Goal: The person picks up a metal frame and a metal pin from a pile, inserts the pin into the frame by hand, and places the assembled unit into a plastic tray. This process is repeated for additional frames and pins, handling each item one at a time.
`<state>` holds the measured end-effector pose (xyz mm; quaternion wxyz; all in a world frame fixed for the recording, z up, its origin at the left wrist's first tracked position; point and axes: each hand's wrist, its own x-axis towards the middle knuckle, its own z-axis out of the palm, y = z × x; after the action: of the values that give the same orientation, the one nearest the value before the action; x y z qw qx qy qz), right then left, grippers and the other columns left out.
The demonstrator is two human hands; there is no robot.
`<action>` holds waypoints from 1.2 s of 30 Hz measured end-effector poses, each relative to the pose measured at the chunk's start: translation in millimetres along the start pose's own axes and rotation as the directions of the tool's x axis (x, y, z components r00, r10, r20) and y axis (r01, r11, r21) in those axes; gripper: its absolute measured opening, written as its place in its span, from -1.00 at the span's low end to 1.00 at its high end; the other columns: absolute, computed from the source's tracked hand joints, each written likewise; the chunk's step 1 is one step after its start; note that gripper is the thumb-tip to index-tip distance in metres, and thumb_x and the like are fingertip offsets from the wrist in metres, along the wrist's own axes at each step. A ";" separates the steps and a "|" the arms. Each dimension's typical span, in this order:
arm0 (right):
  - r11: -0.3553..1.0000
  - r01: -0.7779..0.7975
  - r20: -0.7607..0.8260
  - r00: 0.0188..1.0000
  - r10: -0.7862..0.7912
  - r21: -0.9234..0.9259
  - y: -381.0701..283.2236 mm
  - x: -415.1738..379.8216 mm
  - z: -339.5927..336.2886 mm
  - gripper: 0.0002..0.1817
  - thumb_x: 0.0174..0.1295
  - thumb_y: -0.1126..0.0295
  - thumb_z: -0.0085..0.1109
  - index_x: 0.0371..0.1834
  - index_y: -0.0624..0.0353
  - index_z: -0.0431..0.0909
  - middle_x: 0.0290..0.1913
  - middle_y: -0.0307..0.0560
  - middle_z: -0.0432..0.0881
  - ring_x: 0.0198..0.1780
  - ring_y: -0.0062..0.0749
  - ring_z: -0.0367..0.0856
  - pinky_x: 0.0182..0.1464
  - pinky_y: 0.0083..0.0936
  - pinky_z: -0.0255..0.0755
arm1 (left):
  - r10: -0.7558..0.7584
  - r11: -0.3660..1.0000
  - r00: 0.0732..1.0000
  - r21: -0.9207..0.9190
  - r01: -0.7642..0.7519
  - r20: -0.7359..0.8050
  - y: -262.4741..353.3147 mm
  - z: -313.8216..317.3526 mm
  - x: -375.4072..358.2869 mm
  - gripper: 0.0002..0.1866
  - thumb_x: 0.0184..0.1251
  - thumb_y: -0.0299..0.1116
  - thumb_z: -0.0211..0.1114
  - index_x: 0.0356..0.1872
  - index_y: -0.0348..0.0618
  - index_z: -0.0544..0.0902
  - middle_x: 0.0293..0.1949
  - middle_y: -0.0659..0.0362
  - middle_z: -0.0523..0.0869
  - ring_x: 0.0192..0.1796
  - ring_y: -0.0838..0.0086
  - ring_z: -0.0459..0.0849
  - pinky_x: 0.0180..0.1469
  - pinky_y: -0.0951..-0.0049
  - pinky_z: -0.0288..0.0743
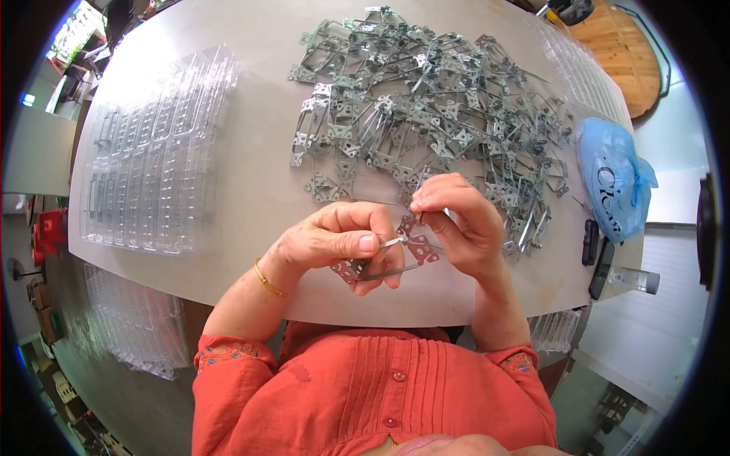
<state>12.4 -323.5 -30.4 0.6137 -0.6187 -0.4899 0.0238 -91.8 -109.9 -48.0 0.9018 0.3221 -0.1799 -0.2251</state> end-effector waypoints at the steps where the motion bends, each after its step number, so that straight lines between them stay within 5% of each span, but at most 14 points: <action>1: 1.000 0.003 -0.002 1.000 -0.003 -0.004 0.7 -0.8 0.0 -0.68 0.21 0.76 0.31 0.01 0.28 0.59 -0.09 -0.07 0.72 -0.04 -0.26 0.69 0.01 -0.42 0.58 | 0.023 1.000 1.000 -0.001 -0.023 -0.010 1.8 1.0 0.0 -0.69 0.64 -0.12 0.16 -0.16 -0.20 0.53 -0.24 -0.10 0.74 -0.43 0.40 0.70 -0.48 0.52 0.41; 4: 0.994 -0.075 -0.118 0.991 0.065 -0.080 -1.5 -3.1 2.7 -0.75 0.28 0.73 0.29 -0.02 0.30 0.61 -0.10 -0.11 0.70 -0.13 -0.42 0.68 -0.06 -0.54 0.57 | 0.080 0.997 0.992 0.023 -0.078 -0.102 7.7 2.5 2.2 -0.71 0.65 -0.13 0.15 -0.16 -0.17 0.53 -0.22 -0.08 0.73 -0.44 0.40 0.69 -0.47 0.52 0.42; 6: 0.932 -0.264 -0.260 0.909 0.327 0.250 -12.2 -7.6 6.6 -0.84 0.35 0.69 0.25 -0.04 0.30 0.63 -0.09 -0.15 0.69 -0.17 -0.59 0.63 -0.10 -0.64 0.53 | 0.135 0.991 0.971 0.048 -0.128 -0.196 9.8 -0.9 4.1 -0.72 0.67 -0.13 0.13 -0.17 -0.13 0.53 -0.18 -0.07 0.72 -0.43 0.42 0.68 -0.46 0.50 0.43; 19: 0.928 -0.373 -0.187 0.911 0.367 0.002 -21.5 -5.4 4.3 -0.87 0.38 0.60 0.27 -0.05 0.25 0.64 -0.33 -0.32 0.67 -0.37 -0.81 0.55 -0.30 -0.74 0.44 | 0.198 0.951 0.940 0.289 -0.114 -0.279 4.5 -9.7 3.8 -0.71 0.51 -0.16 0.35 -0.07 -0.11 0.49 -0.11 -0.09 0.74 -0.42 0.46 0.65 -0.33 0.48 0.51; 24: 0.805 -0.575 -0.060 0.807 0.587 0.146 -33.9 2.9 -0.5 -0.76 0.48 0.43 0.25 0.13 0.25 0.57 -0.43 -0.32 0.62 -0.45 -0.78 0.49 -0.38 -0.72 0.36 | 0.236 0.883 0.901 0.467 -0.042 -0.364 14.2 2.0 5.1 -0.70 0.43 -0.29 0.43 -0.07 -0.21 0.50 -0.15 0.00 0.75 -0.35 0.54 0.65 -0.28 0.46 0.55; 34: 0.607 -0.680 0.225 0.721 0.656 0.411 -33.8 8.7 -10.5 -0.56 0.55 0.25 0.17 0.32 0.34 0.46 -0.50 -0.29 0.60 -0.49 -0.65 0.55 -0.41 -0.67 0.44 | 0.188 0.785 0.931 0.618 0.050 -0.313 18.7 2.3 1.8 -0.69 0.33 -0.32 0.51 -0.14 -0.24 0.54 -0.23 0.17 0.67 -0.24 0.55 0.68 -0.03 0.42 0.64; 36: 0.464 -0.718 0.313 0.664 0.679 0.518 -30.7 7.2 -12.1 -0.54 0.55 0.22 0.15 0.30 0.37 0.45 -0.49 -0.23 0.62 -0.49 -0.59 0.60 -0.43 -0.61 0.51 | 0.142 0.802 0.931 0.590 0.090 -0.336 20.7 8.6 3.7 -0.66 0.31 -0.31 0.54 -0.14 -0.25 0.55 -0.23 0.18 0.68 -0.22 0.54 0.68 -0.05 0.44 0.63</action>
<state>6.0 -335.0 0.7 0.6965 -0.5334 -0.1775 0.4459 -86.7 -101.8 -27.3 0.7750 0.6222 -0.0759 -0.0808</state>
